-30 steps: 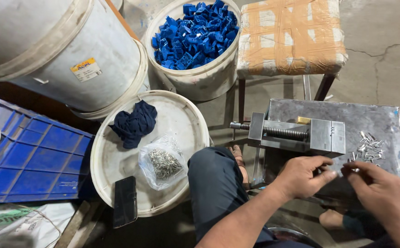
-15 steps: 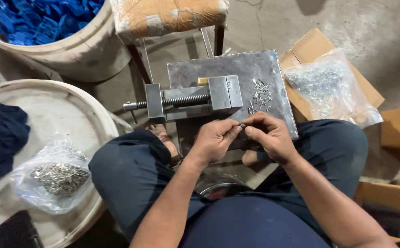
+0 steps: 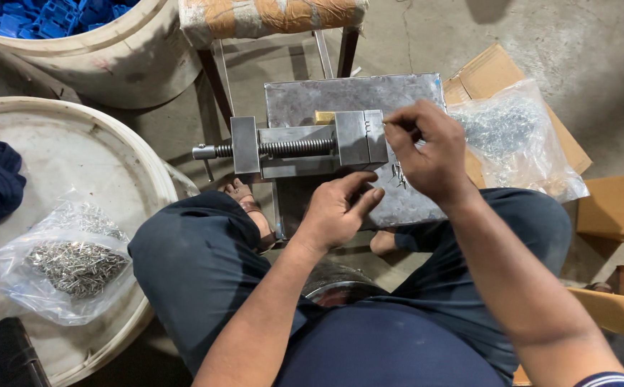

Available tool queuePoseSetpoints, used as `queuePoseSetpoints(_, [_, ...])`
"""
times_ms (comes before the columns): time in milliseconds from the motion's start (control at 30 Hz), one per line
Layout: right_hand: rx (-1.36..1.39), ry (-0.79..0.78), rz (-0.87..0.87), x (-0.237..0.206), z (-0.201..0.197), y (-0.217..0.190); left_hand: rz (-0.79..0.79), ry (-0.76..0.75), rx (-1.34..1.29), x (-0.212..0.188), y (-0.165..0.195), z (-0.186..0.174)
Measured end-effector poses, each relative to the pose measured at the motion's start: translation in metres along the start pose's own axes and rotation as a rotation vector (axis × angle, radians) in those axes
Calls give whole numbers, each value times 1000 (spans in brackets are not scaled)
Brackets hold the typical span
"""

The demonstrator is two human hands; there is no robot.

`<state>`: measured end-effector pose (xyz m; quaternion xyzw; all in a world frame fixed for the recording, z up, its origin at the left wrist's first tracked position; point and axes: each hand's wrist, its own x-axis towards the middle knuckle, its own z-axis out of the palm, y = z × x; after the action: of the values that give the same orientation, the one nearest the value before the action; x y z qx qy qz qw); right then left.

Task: The person sits cross-legged and uses a bench vise to assemble small metal fasteners. They pick up individual metal pieces from a pile on the vise, insert them into the vise jaws, and tighten the screw mechanism to secure them. The person repeats this process for multiple fasteners, occasionally adjusting the pile of parts.

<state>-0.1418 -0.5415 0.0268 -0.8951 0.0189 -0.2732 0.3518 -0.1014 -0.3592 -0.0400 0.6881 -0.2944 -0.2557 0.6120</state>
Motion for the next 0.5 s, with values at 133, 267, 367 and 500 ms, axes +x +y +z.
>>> queuePoseSetpoints(133, [-14, -49, 16, 12, 6, -1, 105, 18, 115, 0, 2, -3])
queuePoseSetpoints(267, [-35, -60, 3, 12, 6, -2, 124, 14, 90, -1, 3, -4])
queuePoseSetpoints(367, [-74, -77, -2, 12, 6, -5, 118, 10, 89, 0, 3, -4])
queuePoseSetpoints(500, [-155, -89, -26, 10, 5, -10, 89, 11, 102, 0, 1, -3])
